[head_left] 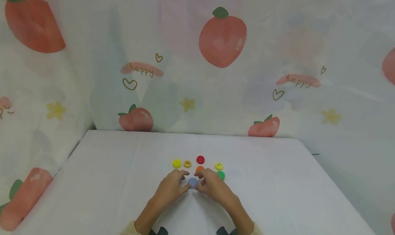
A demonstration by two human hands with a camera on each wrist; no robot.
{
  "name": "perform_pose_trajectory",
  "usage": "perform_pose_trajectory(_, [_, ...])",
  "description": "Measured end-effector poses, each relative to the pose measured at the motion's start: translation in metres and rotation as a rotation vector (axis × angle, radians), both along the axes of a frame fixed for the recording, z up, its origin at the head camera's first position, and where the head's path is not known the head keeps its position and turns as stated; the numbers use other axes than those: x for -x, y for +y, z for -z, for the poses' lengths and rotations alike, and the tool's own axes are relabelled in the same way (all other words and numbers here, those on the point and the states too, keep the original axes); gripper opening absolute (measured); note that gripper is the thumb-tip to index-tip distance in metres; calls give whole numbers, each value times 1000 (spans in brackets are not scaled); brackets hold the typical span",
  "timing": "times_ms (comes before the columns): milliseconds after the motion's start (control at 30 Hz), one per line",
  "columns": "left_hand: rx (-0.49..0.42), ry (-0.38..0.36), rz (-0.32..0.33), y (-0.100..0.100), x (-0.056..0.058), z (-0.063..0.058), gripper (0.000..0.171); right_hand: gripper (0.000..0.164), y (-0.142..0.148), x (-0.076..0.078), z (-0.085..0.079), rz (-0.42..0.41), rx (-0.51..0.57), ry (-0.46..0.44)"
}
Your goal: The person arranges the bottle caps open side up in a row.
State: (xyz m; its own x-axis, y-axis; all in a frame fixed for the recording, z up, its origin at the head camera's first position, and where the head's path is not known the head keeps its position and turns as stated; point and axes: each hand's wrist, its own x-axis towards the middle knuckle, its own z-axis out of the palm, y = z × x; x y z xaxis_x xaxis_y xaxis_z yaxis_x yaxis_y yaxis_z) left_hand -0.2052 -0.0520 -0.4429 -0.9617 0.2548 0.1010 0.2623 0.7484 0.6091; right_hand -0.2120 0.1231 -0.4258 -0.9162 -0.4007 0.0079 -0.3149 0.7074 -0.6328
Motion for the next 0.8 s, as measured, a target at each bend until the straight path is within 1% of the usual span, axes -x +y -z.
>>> perform_pose_trajectory(200, [13, 4, -6, -1, -2, 0, 36, 37, -1, 2, -1, 13, -3, -27])
perform_pose_trajectory(333, [8, -14, -3, -2, -3, 0, 36, 39, -1, 4, -1, 9, -13, -29])
perform_pose_trajectory(433, [-9, -34, 17, -3, -3, -1, 37, 38, -1, 5, -1, 2, -8, -19])
perform_pose_trajectory(500, [-17, -49, 35, -3, -3, -1, 37, 37, -2, 6, 0, -3, 1, -30])
perform_pose_trajectory(667, [-35, -126, 61, -2, -3, 0, 40, 36, -4, 5, 1, -17, 9, -81])
perform_pose_trajectory(800, [-47, -185, 72, 0, -3, 1, 41, 37, -4, 4, 2, -30, -2, -100])
